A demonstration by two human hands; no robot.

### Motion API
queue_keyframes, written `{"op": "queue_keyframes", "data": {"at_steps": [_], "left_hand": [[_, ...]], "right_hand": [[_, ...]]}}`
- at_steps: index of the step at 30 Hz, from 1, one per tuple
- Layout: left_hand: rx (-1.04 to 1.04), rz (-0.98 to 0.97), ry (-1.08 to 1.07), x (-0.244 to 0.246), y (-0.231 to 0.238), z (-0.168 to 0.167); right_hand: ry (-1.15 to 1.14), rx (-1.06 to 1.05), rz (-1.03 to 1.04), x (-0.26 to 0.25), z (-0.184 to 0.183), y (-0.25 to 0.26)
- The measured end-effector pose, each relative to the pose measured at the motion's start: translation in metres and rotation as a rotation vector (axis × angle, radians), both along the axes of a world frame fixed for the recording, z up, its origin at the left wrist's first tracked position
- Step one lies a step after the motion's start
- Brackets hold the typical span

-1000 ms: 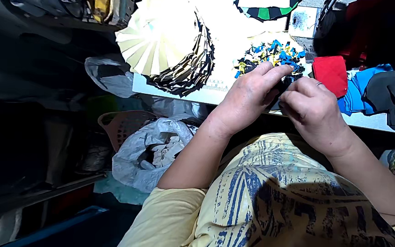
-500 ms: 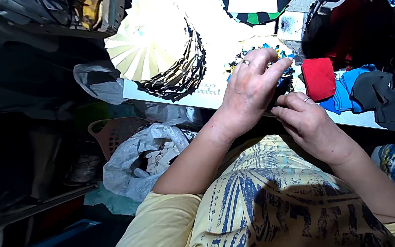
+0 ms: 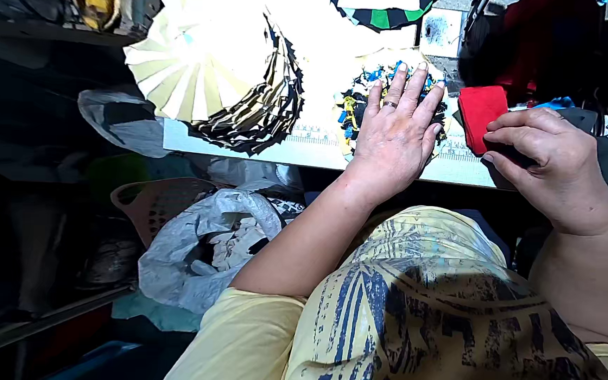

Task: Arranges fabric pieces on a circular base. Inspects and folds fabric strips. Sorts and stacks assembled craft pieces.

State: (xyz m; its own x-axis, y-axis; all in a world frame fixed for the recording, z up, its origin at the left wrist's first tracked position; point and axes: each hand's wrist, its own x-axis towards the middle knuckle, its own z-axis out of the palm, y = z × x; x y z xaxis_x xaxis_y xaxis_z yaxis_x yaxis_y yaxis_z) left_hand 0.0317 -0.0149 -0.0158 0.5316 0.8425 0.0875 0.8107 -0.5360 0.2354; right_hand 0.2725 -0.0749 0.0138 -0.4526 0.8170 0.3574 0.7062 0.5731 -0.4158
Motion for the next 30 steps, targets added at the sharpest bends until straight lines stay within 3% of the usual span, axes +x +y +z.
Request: {"op": "queue_keyframes", "data": {"at_steps": [30], "left_hand": [[-0.004, 0.000, -0.043, -0.001, 0.001, 0.000]], "right_hand": [[0.074, -0.041, 0.040, 0.011, -0.005, 0.007]]}}
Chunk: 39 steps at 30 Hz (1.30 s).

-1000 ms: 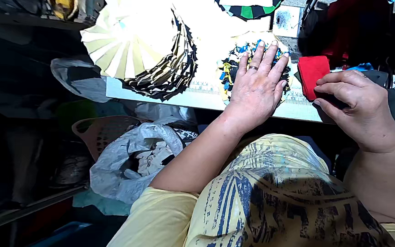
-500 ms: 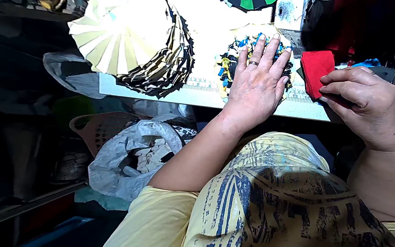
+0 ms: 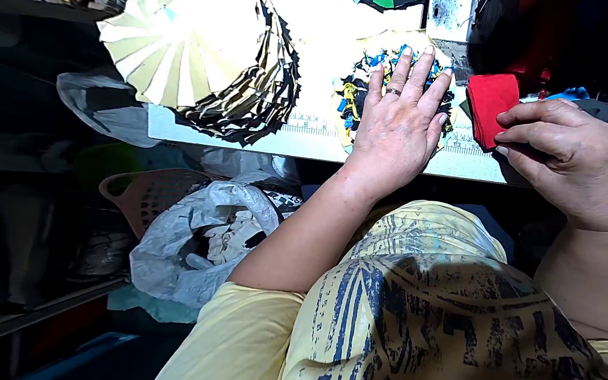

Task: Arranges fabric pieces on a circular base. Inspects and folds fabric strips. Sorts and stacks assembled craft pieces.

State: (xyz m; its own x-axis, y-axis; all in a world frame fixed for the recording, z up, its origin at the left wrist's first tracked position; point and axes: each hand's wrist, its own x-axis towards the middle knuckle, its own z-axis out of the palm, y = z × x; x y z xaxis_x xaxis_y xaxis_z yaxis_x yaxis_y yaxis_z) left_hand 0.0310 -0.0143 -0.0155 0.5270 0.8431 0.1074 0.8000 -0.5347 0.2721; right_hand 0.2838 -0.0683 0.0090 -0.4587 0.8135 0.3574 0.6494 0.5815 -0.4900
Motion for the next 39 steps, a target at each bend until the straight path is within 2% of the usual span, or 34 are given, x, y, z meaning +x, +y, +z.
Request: {"op": "queue_keyframes", "data": {"at_steps": [11, 25, 30, 32, 35, 39], "left_hand": [[-0.004, -0.004, 0.012, 0.000, 0.000, 0.001], [-0.016, -0.005, 0.005, -0.001, 0.000, 0.003], [-0.015, -0.019, -0.107, -0.006, -0.002, 0.004], [0.068, -0.021, -0.173, -0.006, -0.005, 0.008], [0.220, -0.156, -0.277, -0.003, -0.010, 0.020], [0.189, -0.390, -0.370, 0.012, -0.020, 0.020]], "right_hand": [[-0.068, 0.022, -0.016, -0.008, 0.001, -0.006], [0.009, 0.029, -0.042, -0.007, -0.004, -0.005], [0.076, 0.031, -0.084, -0.007, -0.008, -0.002], [0.110, 0.022, -0.099, -0.007, -0.008, -0.002], [0.127, 0.024, -0.119, -0.008, -0.010, -0.002], [0.048, 0.089, -0.140, -0.015, -0.016, 0.000]]}}
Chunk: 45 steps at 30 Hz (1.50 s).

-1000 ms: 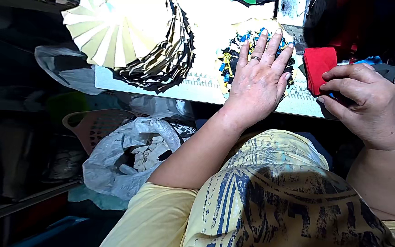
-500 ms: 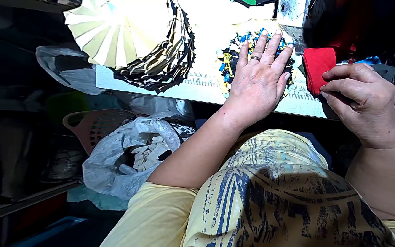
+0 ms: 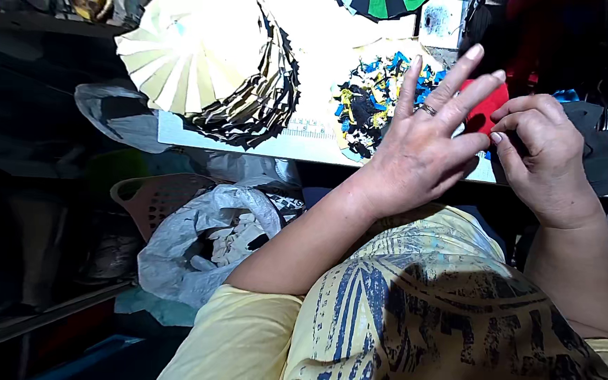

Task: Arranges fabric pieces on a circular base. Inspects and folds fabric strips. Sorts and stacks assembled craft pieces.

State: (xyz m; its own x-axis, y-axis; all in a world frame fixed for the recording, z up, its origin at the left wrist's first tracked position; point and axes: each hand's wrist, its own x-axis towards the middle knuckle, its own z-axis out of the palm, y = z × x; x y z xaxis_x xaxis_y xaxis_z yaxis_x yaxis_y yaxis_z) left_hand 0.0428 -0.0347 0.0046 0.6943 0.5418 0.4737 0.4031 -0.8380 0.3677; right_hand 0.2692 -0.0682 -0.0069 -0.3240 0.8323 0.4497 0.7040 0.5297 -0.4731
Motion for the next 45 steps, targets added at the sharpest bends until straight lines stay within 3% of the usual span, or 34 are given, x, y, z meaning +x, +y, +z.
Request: {"op": "queue_keyframes", "data": {"at_steps": [24, 30, 38, 42, 45], "left_hand": [[-0.077, 0.087, 0.105, 0.012, -0.007, -0.019], [-0.128, 0.083, 0.126, 0.011, -0.006, -0.018], [-0.167, 0.080, 0.155, 0.010, -0.005, -0.017], [-0.170, 0.055, 0.164, 0.005, -0.006, -0.012], [-0.192, 0.043, -0.065, 0.002, -0.005, -0.007]], "right_hand": [[0.039, -0.068, -0.139, -0.009, 0.011, 0.015], [0.285, -0.167, -0.207, 0.005, 0.019, 0.028], [0.980, -0.150, -0.209, 0.007, 0.036, 0.046], [1.073, -0.140, -0.183, 0.003, 0.046, 0.042], [1.046, -0.203, -0.109, -0.004, 0.050, 0.031]]}}
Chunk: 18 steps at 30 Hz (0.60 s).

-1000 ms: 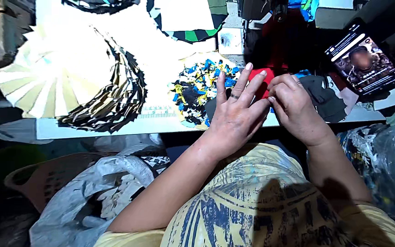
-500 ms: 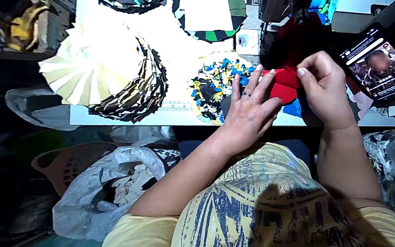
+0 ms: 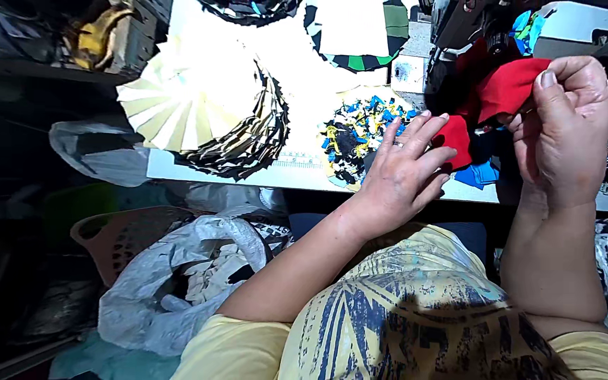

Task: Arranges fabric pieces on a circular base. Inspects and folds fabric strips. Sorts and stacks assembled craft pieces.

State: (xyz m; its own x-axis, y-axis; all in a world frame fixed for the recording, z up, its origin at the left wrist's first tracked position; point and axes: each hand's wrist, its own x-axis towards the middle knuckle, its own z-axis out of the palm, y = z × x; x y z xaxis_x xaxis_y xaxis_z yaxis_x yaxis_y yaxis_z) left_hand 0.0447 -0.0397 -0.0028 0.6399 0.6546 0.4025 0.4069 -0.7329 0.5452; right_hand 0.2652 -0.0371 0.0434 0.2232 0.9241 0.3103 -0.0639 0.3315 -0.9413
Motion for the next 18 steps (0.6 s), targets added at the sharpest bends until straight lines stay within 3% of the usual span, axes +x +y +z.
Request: {"op": "queue_keyframes", "data": {"at_steps": [3, 5, 8, 10, 14, 18], "left_hand": [[-0.233, -0.002, -0.378, -0.001, 0.001, 0.009], [-0.579, -0.058, -0.615, -0.002, 0.001, 0.017], [-1.055, -0.165, -0.831, -0.007, 0.000, 0.027], [-1.215, -0.221, -0.905, -0.011, -0.001, 0.030], [-1.094, -0.126, -0.922, -0.022, 0.004, 0.031], [-0.656, -0.059, -0.805, -0.042, 0.019, 0.032]], "right_hand": [[0.020, 0.010, 0.125, -0.014, 0.003, -0.011], [0.032, 0.030, 0.199, -0.027, 0.006, -0.017], [0.045, 0.058, 0.314, -0.042, 0.010, -0.021], [0.032, 0.080, 0.358, -0.047, 0.010, -0.019], [-0.057, 0.098, 0.343, -0.046, 0.006, -0.017], [-0.127, 0.066, 0.326, -0.051, -0.003, -0.021]]}}
